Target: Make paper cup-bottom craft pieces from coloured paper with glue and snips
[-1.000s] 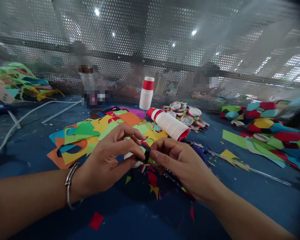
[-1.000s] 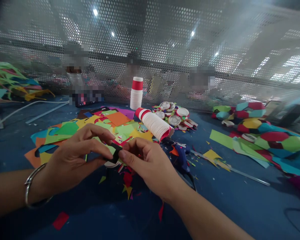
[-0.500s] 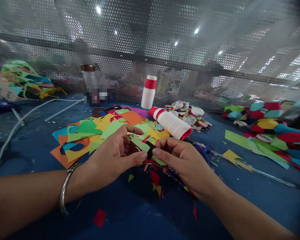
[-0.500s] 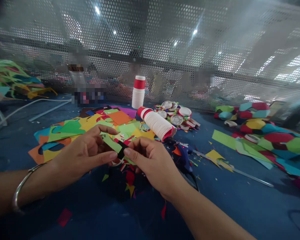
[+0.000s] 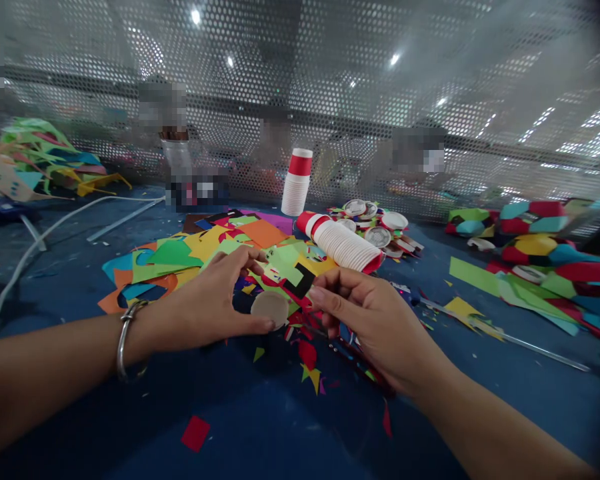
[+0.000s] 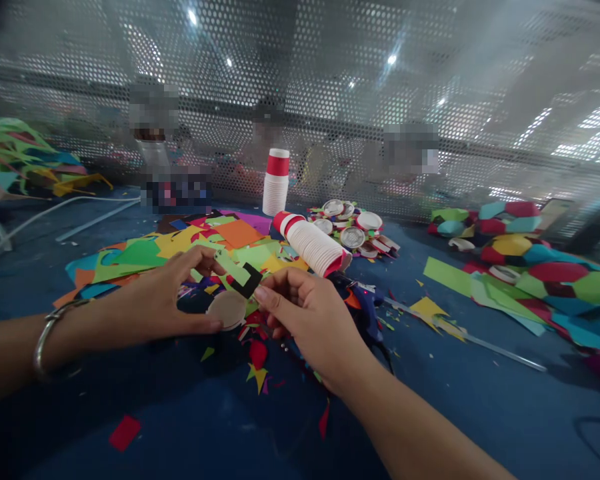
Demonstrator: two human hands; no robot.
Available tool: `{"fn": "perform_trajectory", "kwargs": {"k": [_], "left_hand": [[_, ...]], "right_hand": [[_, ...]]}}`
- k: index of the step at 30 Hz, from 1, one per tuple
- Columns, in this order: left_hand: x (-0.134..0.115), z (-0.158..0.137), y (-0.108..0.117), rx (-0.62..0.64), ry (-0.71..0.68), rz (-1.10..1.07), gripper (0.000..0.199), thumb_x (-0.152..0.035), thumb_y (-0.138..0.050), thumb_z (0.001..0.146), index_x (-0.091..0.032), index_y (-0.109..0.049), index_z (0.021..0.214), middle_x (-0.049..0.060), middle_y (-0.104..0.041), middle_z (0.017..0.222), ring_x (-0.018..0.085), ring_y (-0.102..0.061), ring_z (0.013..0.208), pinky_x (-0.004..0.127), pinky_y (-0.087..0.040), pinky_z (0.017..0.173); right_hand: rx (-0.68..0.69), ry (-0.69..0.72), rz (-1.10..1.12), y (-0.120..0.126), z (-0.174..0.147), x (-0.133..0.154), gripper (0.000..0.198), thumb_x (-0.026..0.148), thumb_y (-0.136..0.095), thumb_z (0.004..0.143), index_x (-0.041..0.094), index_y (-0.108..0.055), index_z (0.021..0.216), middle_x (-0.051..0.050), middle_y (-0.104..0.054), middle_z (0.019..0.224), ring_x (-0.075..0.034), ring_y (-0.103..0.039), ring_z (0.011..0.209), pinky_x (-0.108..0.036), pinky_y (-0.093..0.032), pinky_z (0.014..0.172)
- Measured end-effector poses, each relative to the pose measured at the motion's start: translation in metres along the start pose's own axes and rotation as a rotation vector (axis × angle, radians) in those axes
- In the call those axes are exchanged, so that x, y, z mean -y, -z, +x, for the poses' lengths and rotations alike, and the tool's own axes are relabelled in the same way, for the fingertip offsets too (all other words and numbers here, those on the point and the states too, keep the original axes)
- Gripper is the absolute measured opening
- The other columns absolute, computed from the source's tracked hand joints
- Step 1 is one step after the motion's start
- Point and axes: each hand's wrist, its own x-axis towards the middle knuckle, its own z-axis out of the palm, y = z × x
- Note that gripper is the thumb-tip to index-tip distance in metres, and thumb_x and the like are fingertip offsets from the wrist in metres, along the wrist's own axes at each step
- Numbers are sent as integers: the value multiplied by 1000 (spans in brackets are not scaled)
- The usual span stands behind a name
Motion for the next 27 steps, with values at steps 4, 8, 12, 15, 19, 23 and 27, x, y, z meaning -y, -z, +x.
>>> {"fn": "perform_trajectory", "kwargs": {"k": [4, 8, 12, 15, 19, 23, 27], "left_hand": [[4, 2, -2, 62, -5, 58, 74, -51, -87, 66, -23, -54, 127, 12, -63, 127, 38, -54, 124, 53, -48, 100], [2, 5, -5, 32, -29, -35, 74, -39, -85, 71, -25, -51, 136, 12, -59, 137, 35, -54, 129, 51, -46, 104], [2, 4, -7, -1, -37, -149, 82, -38, -84, 75, -25, -39, 142, 11, -64, 128, 30, -60, 122, 47, -48, 103], [0, 2, -9, 5, -32, -282, 100, -34, -85, 76, -29, -19, 151, 8, -67, 123, 26, -64, 114, 45, -51, 99], [-10, -2, -9, 34, -15, -282, 99, -32, -84, 77, -32, -17, 151, 5, -67, 119, 25, -64, 111, 44, -49, 100], [-17, -4, -6, 59, -28, -243, 85, -47, -81, 80, -28, -30, 145, 6, -66, 120, 25, -64, 109, 47, -48, 100], [-13, -3, -5, 72, -77, -260, 66, -48, -79, 83, -27, -43, 135, 7, -65, 124, 25, -64, 111, 47, -48, 102]], "right_hand": [[11, 22, -87, 3, 4, -6, 18, 36, -72, 92, 19, -64, 91, 3, -59, 76, -11, -54, 63, -25, -50, 57], [25, 76, -240, 2, 5, -10, 15, 36, -68, 94, 22, -65, 91, 1, -62, 80, -14, -57, 67, -28, -51, 58], [-11, 226, -445, -1, 1, -7, 5, 26, -66, 94, 23, -69, 91, 0, -68, 83, -15, -61, 73, -30, -50, 67], [-65, 408, -607, -3, -2, -5, 9, 17, -65, 94, 22, -72, 93, 0, -70, 86, -16, -64, 80, -31, -49, 73], [-69, 584, -718, -5, -4, -6, 12, 13, -62, 96, 18, -73, 96, -5, -70, 91, -18, -65, 86, -32, -51, 78], [-64, 674, -795, -5, -6, -7, 16, 14, -59, 98, 15, -74, 101, -8, -71, 95, -20, -66, 90, -33, -52, 82], [-48, 703, -830, -4, -8, -8, 17, 12, -59, 98, 14, -75, 104, -9, -72, 100, -21, -66, 94, -35, -53, 85]]}}
